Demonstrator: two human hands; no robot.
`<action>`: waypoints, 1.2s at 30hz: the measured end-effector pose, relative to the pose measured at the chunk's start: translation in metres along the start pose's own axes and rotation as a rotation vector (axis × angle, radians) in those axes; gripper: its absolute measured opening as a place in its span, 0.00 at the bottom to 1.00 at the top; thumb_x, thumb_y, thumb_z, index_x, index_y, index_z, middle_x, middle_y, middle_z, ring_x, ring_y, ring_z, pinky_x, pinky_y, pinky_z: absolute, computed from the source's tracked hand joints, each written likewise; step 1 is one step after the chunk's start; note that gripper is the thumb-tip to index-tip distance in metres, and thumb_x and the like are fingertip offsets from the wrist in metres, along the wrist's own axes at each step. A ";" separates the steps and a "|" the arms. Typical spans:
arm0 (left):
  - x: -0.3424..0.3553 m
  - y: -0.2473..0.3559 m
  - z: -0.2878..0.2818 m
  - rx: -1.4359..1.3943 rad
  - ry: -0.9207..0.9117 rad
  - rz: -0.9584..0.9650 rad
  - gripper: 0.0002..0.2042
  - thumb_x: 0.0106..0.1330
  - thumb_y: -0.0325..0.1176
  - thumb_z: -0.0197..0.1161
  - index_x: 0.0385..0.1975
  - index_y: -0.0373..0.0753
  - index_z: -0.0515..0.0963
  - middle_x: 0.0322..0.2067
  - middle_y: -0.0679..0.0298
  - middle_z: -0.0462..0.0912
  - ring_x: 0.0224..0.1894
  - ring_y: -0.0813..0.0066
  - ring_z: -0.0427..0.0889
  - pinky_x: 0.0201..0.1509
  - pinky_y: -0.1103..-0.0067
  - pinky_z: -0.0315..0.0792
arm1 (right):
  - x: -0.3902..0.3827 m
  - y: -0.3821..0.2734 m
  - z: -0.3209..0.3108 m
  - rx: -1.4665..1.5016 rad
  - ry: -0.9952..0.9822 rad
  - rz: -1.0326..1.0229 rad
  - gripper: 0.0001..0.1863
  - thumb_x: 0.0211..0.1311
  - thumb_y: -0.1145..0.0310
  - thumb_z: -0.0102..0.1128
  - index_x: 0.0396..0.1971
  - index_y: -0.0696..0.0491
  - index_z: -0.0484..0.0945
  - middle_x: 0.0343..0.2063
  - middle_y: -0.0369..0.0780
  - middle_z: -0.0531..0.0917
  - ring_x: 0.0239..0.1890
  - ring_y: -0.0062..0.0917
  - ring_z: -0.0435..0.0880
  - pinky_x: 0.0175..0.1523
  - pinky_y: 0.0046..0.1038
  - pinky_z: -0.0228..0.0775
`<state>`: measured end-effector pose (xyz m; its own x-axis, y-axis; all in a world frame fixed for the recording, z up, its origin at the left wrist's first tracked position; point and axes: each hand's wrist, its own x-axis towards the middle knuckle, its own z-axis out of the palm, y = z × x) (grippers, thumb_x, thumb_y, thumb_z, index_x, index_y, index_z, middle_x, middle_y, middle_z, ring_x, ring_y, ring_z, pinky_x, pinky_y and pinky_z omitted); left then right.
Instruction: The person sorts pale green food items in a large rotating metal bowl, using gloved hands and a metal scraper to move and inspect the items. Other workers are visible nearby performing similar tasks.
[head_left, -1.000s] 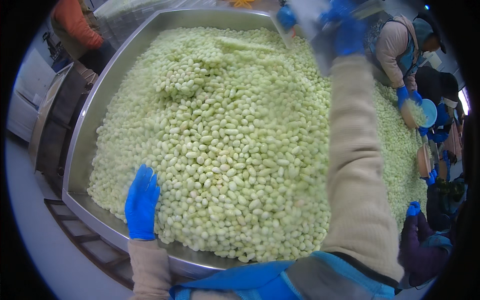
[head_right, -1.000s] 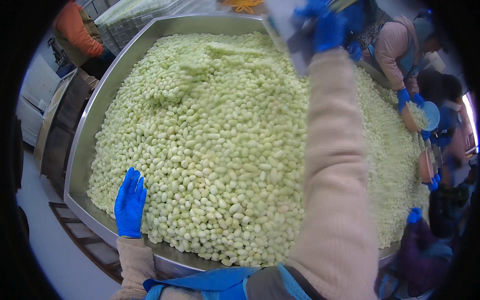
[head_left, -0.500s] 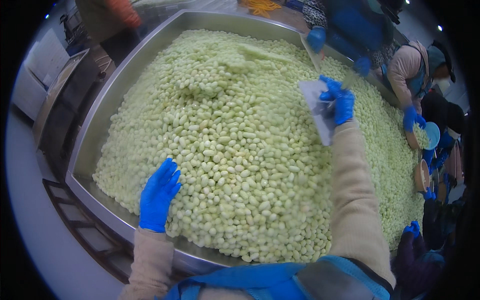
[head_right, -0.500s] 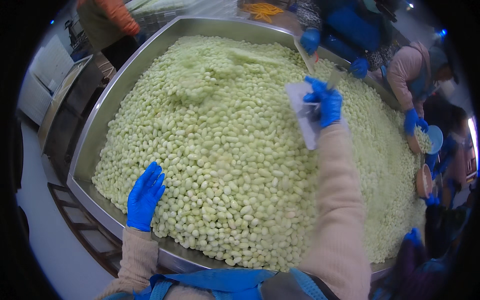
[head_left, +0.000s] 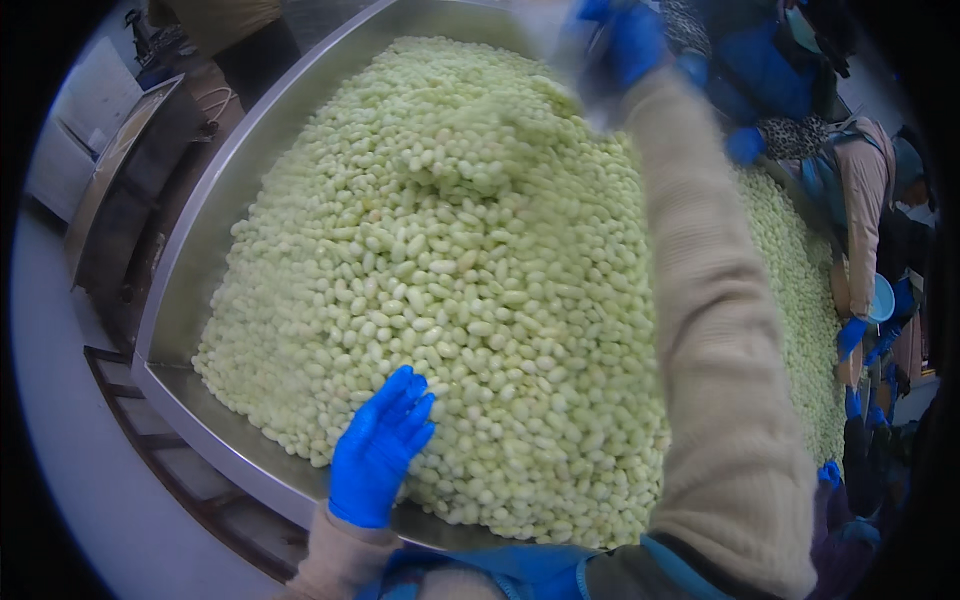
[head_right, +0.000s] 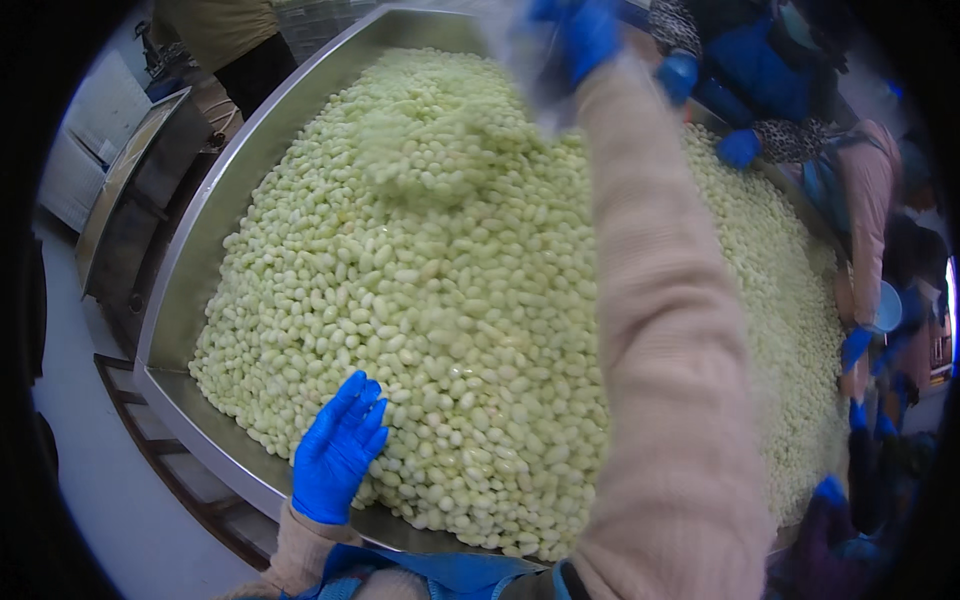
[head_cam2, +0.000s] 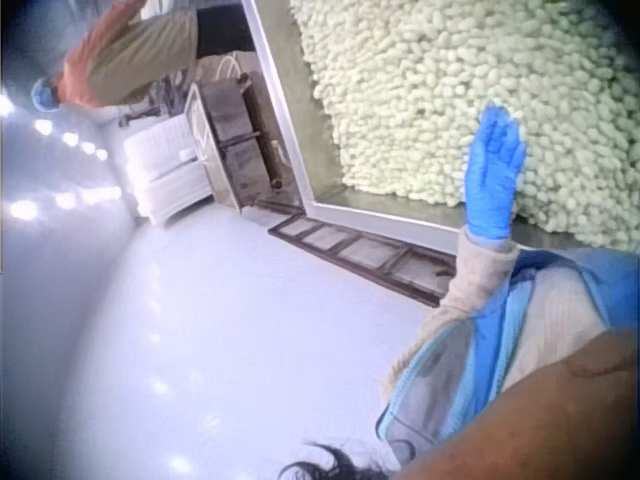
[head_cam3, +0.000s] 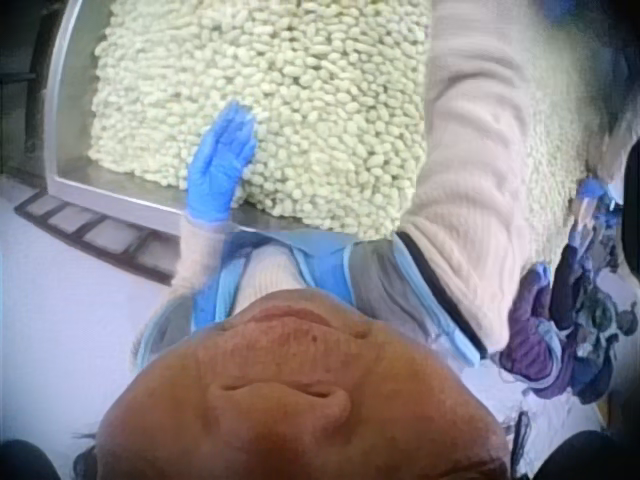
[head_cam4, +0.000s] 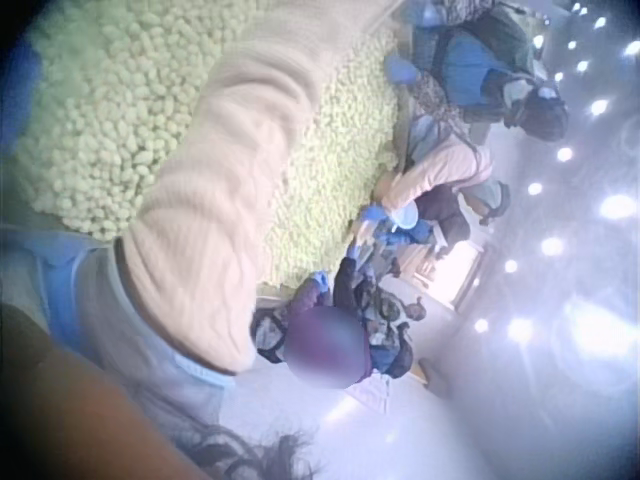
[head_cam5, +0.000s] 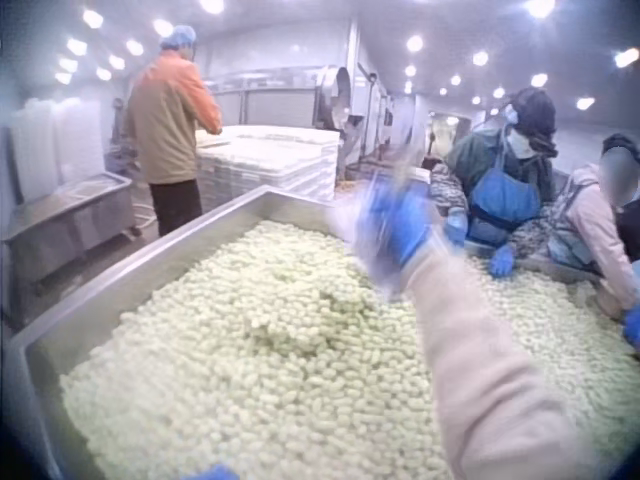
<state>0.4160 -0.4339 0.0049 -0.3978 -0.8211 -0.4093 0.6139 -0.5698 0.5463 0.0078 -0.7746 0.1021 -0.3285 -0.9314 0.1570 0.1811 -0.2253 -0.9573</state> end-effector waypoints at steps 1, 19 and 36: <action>0.000 0.001 0.000 0.004 0.010 -0.003 0.28 0.77 0.39 0.46 0.73 0.36 0.54 0.69 0.54 0.64 0.68 0.59 0.69 0.67 0.64 0.70 | -0.007 0.064 0.000 -0.010 0.046 0.115 0.15 0.66 0.69 0.58 0.47 0.61 0.80 0.39 0.42 0.86 0.28 0.28 0.85 0.34 0.26 0.78; 0.003 -0.001 0.011 -0.008 -0.141 -0.078 0.30 0.75 0.43 0.49 0.72 0.35 0.56 0.70 0.55 0.62 0.70 0.62 0.66 0.70 0.66 0.65 | -0.080 -0.182 -0.026 -0.152 -0.213 -0.595 0.06 0.65 0.69 0.60 0.31 0.55 0.80 0.24 0.40 0.84 0.20 0.23 0.80 0.26 0.23 0.73; -0.001 0.003 -0.002 -0.122 -0.141 0.036 0.27 0.77 0.43 0.46 0.71 0.35 0.60 0.69 0.59 0.65 0.69 0.64 0.68 0.69 0.68 0.64 | -0.153 0.084 0.112 -0.105 -0.326 0.386 0.17 0.63 0.77 0.58 0.51 0.63 0.78 0.33 0.40 0.84 0.22 0.22 0.81 0.28 0.22 0.76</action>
<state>0.4195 -0.4341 0.0057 -0.4602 -0.8424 -0.2803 0.7040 -0.5387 0.4629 0.1771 -0.6834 0.0245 0.0526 -0.9854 -0.1617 0.1324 0.1673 -0.9770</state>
